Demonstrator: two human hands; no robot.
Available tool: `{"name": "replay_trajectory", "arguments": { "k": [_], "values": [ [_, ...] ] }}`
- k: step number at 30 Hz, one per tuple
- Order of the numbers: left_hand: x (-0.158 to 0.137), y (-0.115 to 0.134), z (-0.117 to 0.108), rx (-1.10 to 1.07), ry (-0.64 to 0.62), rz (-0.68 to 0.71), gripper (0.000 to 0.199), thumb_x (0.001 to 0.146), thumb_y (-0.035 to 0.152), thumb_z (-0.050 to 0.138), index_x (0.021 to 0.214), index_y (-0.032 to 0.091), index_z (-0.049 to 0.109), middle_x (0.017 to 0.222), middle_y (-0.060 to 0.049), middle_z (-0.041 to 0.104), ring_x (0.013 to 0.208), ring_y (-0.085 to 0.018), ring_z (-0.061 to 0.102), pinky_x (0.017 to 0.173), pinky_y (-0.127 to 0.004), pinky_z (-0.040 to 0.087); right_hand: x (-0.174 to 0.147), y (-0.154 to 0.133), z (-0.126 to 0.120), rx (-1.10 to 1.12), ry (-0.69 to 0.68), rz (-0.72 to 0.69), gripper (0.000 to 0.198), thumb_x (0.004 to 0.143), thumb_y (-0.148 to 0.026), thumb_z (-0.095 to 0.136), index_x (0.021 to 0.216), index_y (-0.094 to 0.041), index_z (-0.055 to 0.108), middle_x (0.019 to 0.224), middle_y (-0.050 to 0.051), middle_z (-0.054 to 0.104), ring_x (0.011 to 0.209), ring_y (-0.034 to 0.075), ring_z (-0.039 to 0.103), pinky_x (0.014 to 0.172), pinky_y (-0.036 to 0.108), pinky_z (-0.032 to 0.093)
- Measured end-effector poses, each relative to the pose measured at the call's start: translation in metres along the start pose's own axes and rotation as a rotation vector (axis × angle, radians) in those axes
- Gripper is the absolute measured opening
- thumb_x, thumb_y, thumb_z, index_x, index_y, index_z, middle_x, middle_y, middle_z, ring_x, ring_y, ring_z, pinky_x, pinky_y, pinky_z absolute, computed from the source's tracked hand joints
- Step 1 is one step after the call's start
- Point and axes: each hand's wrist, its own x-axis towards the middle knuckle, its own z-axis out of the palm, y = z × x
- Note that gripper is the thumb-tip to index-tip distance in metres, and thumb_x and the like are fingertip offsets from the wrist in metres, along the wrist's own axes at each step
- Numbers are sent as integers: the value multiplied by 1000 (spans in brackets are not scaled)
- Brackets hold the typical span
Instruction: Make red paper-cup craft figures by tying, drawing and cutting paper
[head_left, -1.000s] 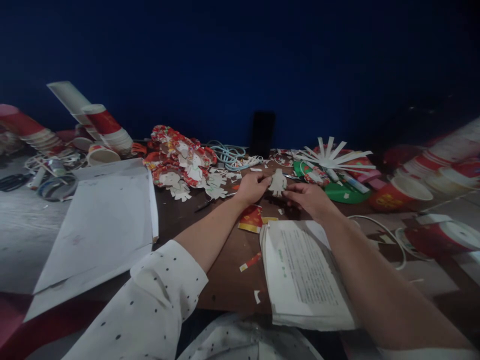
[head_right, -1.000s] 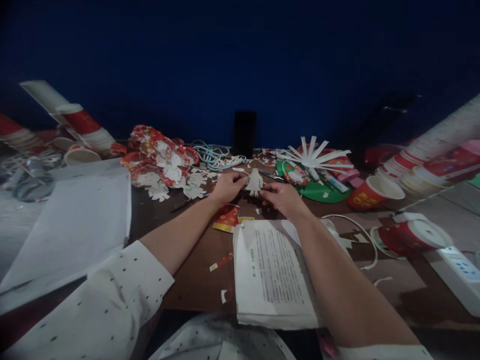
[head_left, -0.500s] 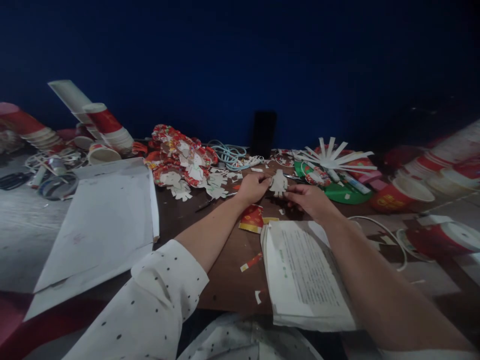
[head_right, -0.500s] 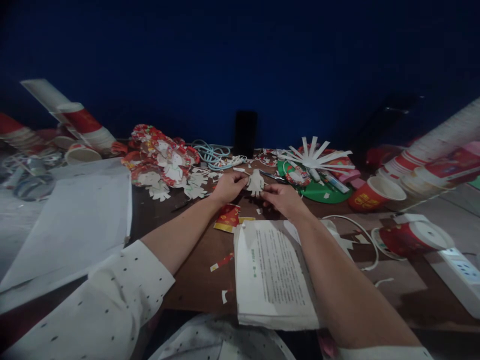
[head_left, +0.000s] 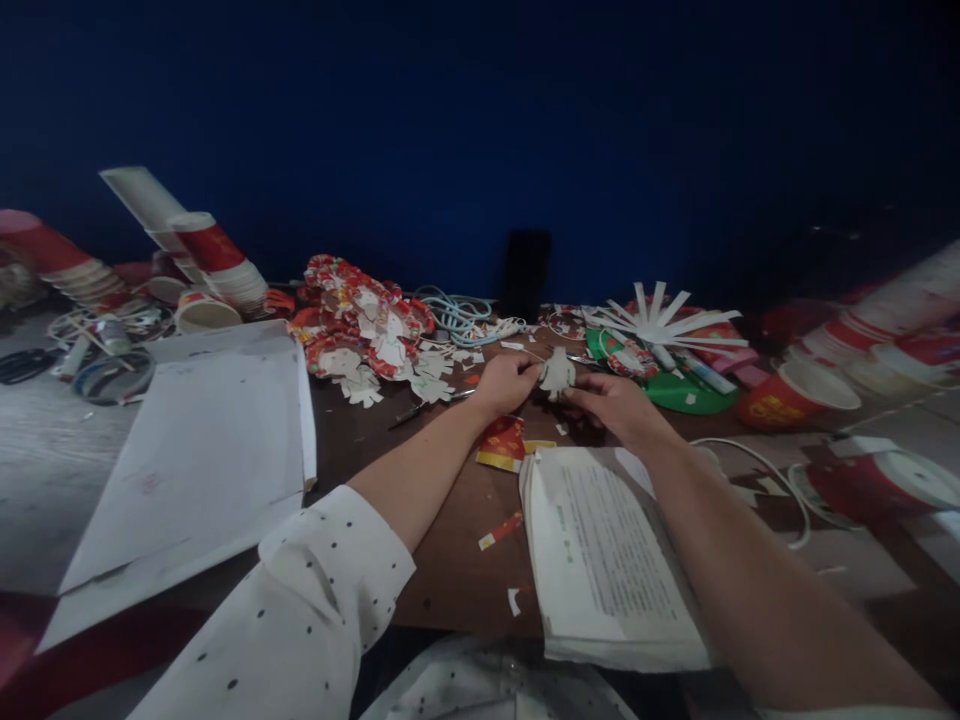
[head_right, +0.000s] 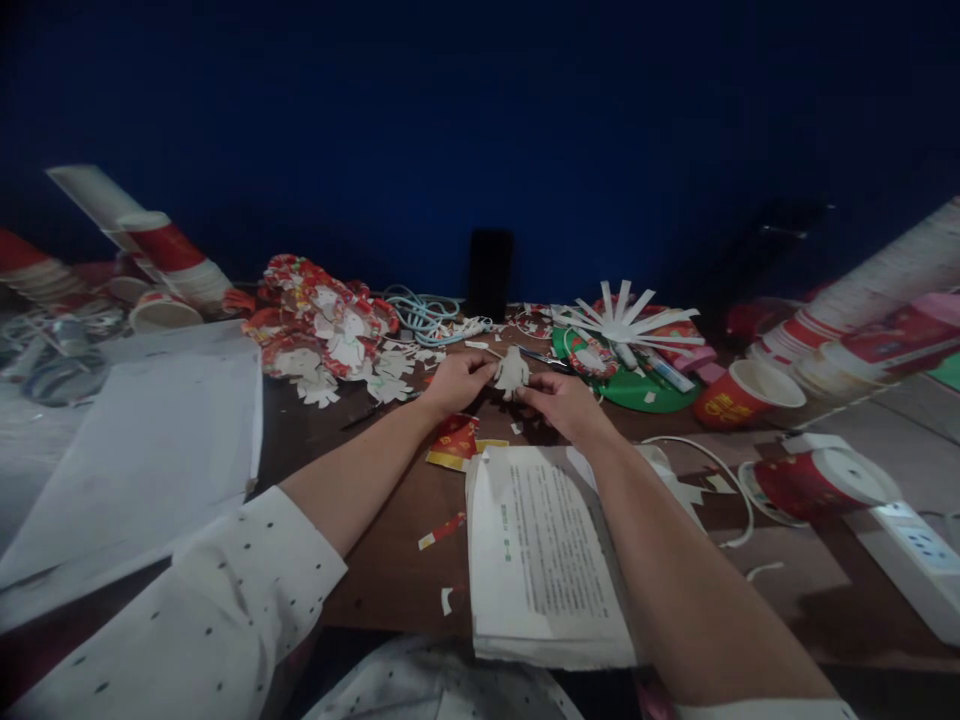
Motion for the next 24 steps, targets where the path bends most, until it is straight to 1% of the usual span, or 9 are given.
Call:
{"name": "replay_trajectory", "arguments": {
  "k": [6, 12, 16, 19, 24],
  "values": [
    [1, -1, 0, 22, 2, 7, 23, 83, 24, 51, 86, 13, 71, 88, -5, 72, 83, -15, 63, 81, -24, 46, 0, -1, 1, -24, 25, -4, 26, 69, -30, 71, 92, -17, 66, 66, 1, 67, 54, 11, 57, 41, 18, 37],
    [1, -4, 2, 25, -14, -1, 25, 83, 28, 52, 88, 14, 72, 88, -5, 73, 82, -15, 64, 80, -25, 48, 2, 3, -1, -28, 14, -19, 21, 72, -32, 69, 88, -18, 66, 67, 2, 67, 54, 10, 57, 40, 17, 35],
    [1, -3, 2, 30, -22, 4, 24, 83, 27, 52, 90, 15, 72, 93, -5, 73, 86, -15, 65, 82, -24, 47, 2, 3, 0, -21, 15, -20, 22, 71, -33, 68, 87, -18, 65, 65, 1, 66, 53, 10, 56, 40, 18, 35],
    [1, -3, 2, 37, -33, 21, 24, 84, 26, 51, 90, 15, 72, 93, -4, 73, 87, -15, 65, 82, -24, 47, 2, 3, 1, -43, 17, -37, 21, 71, -35, 68, 84, -18, 64, 65, 1, 66, 51, 10, 55, 40, 18, 34],
    [0, -3, 2, 53, -32, 22, 25, 84, 27, 51, 89, 15, 72, 94, -5, 73, 88, -16, 65, 83, -26, 48, 4, 6, -1, -65, 18, -41, 20, 70, -34, 67, 82, -18, 64, 60, 0, 64, 48, 10, 52, 40, 18, 33]
  ]
}}
